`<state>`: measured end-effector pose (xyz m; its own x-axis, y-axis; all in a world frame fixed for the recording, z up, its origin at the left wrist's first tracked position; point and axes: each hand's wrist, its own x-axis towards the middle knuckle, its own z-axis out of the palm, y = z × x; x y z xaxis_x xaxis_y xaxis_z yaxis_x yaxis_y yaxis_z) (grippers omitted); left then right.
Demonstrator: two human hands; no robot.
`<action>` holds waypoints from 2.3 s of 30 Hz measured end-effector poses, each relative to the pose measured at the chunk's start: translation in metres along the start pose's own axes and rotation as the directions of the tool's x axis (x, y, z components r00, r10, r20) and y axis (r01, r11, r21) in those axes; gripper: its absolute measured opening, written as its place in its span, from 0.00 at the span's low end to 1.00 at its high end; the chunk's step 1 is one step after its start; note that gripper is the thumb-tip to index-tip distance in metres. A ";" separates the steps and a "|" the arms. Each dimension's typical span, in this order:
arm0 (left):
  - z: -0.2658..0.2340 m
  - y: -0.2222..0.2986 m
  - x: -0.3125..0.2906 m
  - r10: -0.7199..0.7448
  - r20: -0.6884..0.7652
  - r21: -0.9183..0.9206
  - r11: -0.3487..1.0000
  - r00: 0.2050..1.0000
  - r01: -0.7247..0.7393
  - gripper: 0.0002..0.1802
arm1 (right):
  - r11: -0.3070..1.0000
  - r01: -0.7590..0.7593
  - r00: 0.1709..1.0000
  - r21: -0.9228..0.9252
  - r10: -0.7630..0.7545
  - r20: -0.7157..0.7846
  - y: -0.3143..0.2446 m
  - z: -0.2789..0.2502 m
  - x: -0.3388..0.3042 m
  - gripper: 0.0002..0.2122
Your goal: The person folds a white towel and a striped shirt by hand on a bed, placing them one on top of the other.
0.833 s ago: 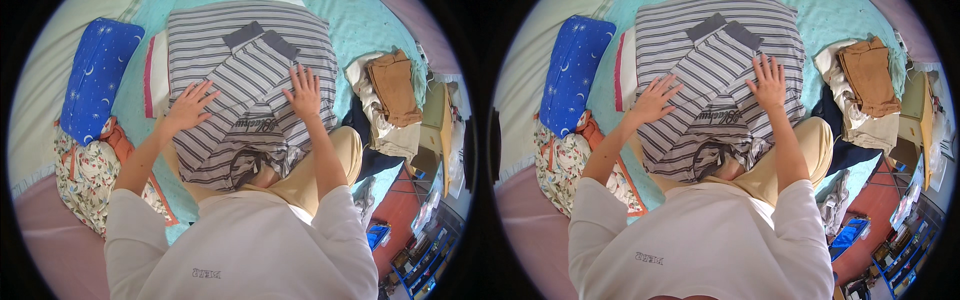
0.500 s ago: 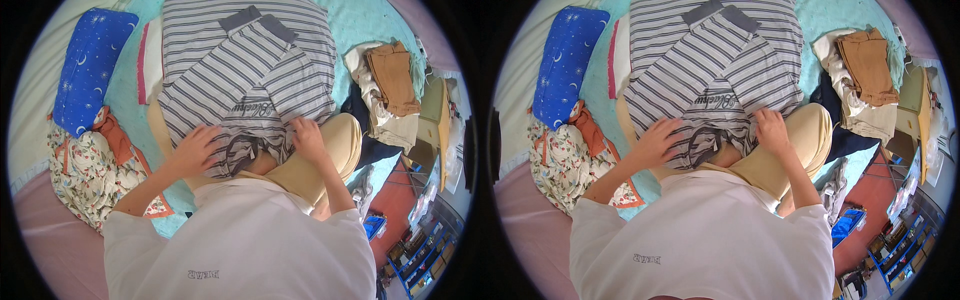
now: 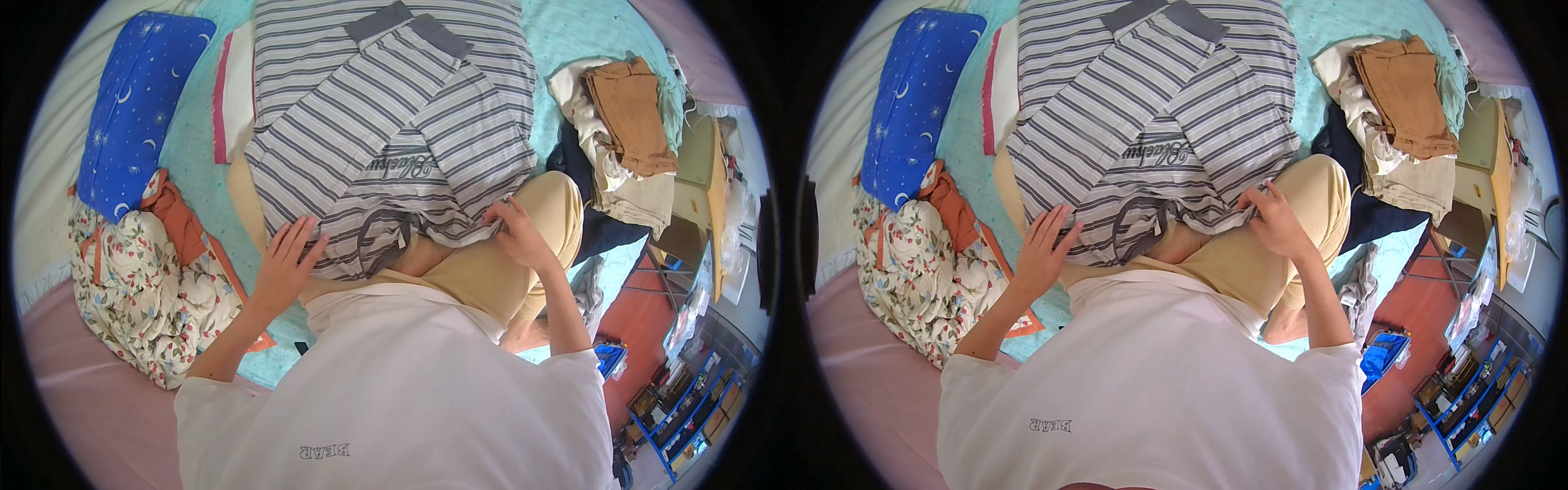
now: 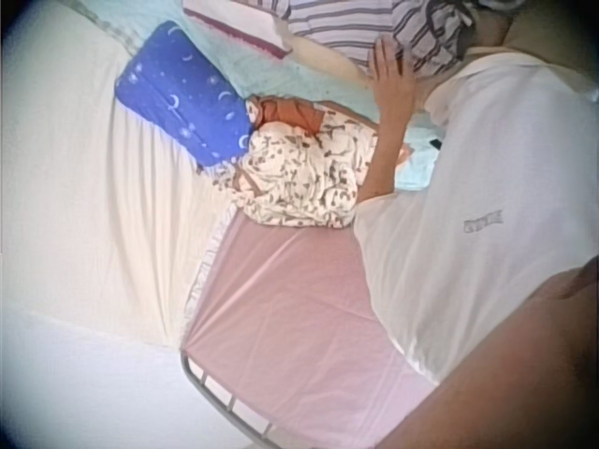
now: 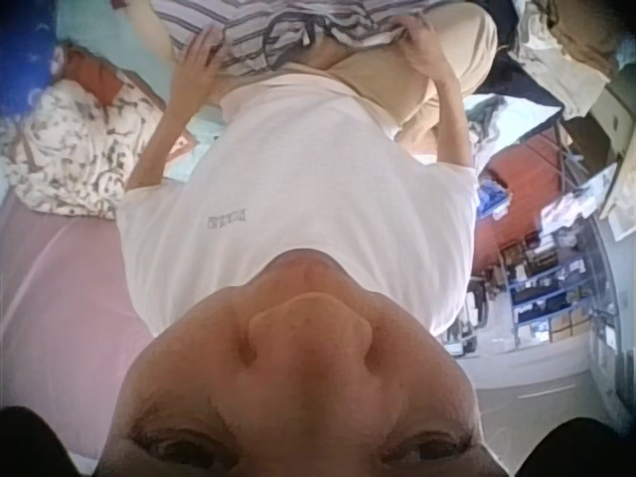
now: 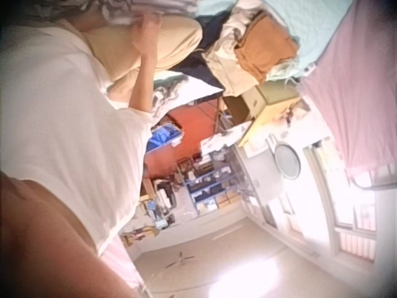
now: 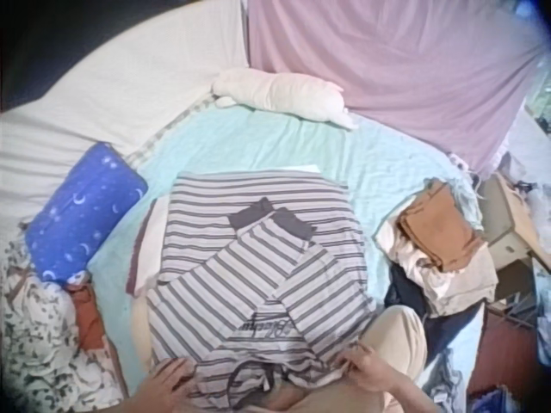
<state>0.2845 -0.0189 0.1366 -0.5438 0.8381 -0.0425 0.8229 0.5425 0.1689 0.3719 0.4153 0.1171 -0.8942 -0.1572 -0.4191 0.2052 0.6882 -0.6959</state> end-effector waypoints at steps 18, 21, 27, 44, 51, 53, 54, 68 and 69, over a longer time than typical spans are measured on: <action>-0.111 -0.107 0.041 -0.109 0.499 -0.802 0.317 0.860 0.506 0.32 | 0.875 0.017 0.998 0.484 0.017 -0.066 0.024 -0.107 -0.021 0.12; -0.128 -0.147 0.062 -0.207 0.652 -0.724 0.116 0.730 0.680 0.29 | 0.852 0.032 0.988 0.522 0.050 -0.144 0.038 -0.136 0.002 0.10; -0.125 -0.272 0.153 -0.422 0.273 -0.935 0.094 0.865 0.341 0.22 | 0.615 0.274 0.928 0.739 0.033 -0.371 0.030 -0.234 0.122 0.10; 0.010 -0.319 0.268 -0.829 0.164 -0.869 0.135 0.534 0.477 0.17 | 0.921 -0.108 0.697 0.373 0.338 -0.633 0.119 -0.213 0.307 0.21; 0.023 -0.320 0.277 -0.793 -0.025 -0.862 0.325 0.609 0.388 0.13 | 0.957 -0.288 0.543 0.037 0.195 -0.817 0.125 -0.220 0.333 0.15; 0.028 -0.319 0.276 -0.814 -0.064 -0.835 0.360 0.577 0.416 0.14 | 0.944 -0.319 0.431 -0.088 0.062 -0.900 0.112 -0.217 0.338 0.15; 0.031 -0.317 0.276 -0.820 -0.106 -0.836 0.380 0.562 0.397 0.15 | 0.923 -0.383 0.477 -0.037 0.163 -0.864 0.105 -0.218 0.342 0.15; 0.042 -0.316 0.262 -0.846 -0.007 -0.947 0.177 0.534 0.269 0.15 | 0.914 0.101 0.390 0.393 0.327 -0.861 0.131 -0.287 0.345 0.13; 0.043 -0.312 0.268 -0.846 0.013 -0.943 0.167 0.533 0.288 0.17 | 0.885 -0.018 0.492 0.466 0.414 -0.766 0.151 -0.280 0.341 0.14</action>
<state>-0.1108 0.0391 0.0298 -0.9839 -0.0113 -0.1783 -0.1743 0.2790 0.9443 -0.0133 0.6644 0.0323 -0.6601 0.7497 -0.0474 0.3829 0.2815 -0.8798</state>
